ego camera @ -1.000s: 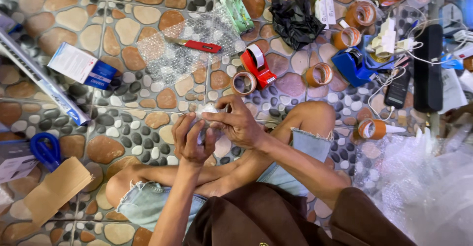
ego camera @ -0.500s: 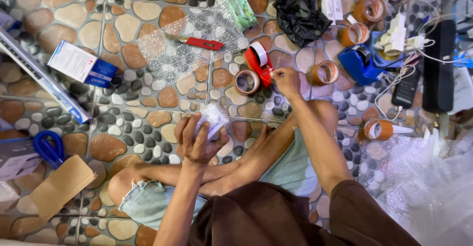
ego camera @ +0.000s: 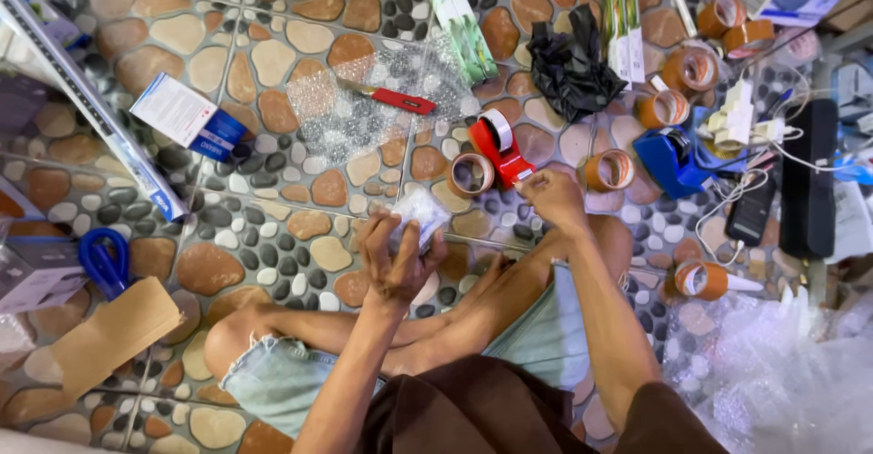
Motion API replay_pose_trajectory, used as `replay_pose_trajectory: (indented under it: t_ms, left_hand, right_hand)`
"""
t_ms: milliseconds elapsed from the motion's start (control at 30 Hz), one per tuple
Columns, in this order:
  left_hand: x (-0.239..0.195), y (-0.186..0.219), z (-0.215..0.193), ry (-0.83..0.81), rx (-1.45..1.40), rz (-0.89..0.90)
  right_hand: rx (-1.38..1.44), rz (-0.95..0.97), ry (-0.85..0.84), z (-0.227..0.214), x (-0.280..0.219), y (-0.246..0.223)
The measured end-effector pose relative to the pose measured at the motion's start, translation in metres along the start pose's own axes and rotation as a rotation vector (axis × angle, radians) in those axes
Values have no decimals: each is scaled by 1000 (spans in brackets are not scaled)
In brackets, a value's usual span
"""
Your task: The person sits on the floor and wraps a rectangular box with bubble wrap, securing it with brown packing tape. They then wrap a second, smaller box with bubble wrap and tape. The person uses a utility knife to cut the tape and bubble wrap as needed.
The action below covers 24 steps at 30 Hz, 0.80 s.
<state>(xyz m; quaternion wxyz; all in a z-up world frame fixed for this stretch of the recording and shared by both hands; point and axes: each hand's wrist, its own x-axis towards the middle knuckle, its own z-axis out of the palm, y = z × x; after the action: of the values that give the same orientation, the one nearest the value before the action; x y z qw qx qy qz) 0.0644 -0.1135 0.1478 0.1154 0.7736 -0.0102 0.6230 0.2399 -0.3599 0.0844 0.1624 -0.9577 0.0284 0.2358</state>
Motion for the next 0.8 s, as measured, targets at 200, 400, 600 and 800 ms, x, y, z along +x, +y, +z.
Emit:
replay_pose_trajectory:
  t_ms: [200,400,600,800]
  left_hand:
    - [-6,10,16,-26,18,24]
    - [-17,6,11,-50,-21,20]
    - [-15,-8,2,-71,-132,-14]
    - [-25,-16,4,-18,-110,-176]
  right_hand:
    - [846,-600,-187,-79,-153,-127]
    - [43,-547,-98,-78,-154,-145]
    - [896,-919,96,46,-78,-90]
    - [554,-553,614,37,31,-6]
